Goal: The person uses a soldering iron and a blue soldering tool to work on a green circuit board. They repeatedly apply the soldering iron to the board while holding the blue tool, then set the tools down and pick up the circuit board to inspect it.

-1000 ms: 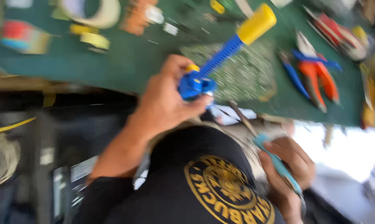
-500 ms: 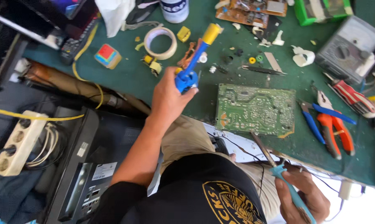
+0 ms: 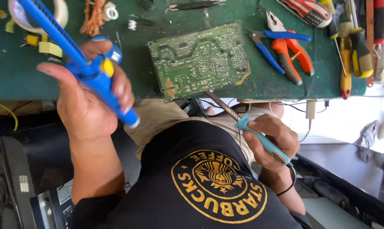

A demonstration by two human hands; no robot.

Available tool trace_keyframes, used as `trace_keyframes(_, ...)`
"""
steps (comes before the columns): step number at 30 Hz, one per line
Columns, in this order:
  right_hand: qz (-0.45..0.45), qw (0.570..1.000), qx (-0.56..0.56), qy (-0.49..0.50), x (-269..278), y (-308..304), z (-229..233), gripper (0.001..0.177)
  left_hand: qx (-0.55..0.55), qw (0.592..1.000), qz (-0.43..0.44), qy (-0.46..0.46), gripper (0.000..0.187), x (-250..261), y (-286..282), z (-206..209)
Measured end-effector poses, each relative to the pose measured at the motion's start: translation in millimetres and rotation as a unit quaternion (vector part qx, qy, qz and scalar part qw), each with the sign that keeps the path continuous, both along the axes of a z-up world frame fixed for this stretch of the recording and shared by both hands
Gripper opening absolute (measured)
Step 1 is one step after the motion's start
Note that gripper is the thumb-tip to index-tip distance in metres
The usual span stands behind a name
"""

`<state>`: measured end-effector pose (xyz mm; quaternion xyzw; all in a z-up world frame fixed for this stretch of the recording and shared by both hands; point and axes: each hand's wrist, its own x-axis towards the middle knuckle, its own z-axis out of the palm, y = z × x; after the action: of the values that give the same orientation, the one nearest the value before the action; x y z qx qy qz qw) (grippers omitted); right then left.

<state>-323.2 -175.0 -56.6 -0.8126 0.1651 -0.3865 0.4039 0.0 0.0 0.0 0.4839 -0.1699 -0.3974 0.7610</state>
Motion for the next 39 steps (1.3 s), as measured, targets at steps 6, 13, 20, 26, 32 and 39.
trace_keyframes(6, 0.006, 1.000, 0.007, 0.000, 0.8, 2.3, -1.7, 0.016, -0.131, 0.990, -0.045, -0.031, 0.081, 2.4, 8.2, -35.2)
trace_keyframes(13, 0.003, 1.000, 0.010, -0.001, 0.4, 2.8, -2.8, 0.016, -0.061, 0.995, 0.084, 0.000, 0.095, -24.2, -16.1, -3.1)
trace_keyframes(20, 0.006, 1.000, 0.019, -0.007, 0.6, 3.1, -3.6, 0.016, -0.126, 0.990, 0.043, -0.052, 0.080, -35.4, -31.4, 8.1)
trace_keyframes(26, 0.000, 1.000, 0.012, -0.008, 0.0, 3.6, -4.6, 0.017, -0.139, 0.987, 0.041, -0.069, 0.078, -41.8, -46.7, 6.3)
trace_keyframes(32, -0.004, 1.000, 0.015, -0.006, -1.4, 4.4, -6.1, 0.016, -0.112, 0.991, 0.008, -0.075, 0.075, -39.9, -44.6, -6.5)
trace_keyframes(39, -0.306, 0.920, -0.238, -0.060, -31.5, -25.9, -24.8, 0.025, 0.105, 0.853, -0.237, -0.453, 0.058, -32.0, -13.6, 0.6)
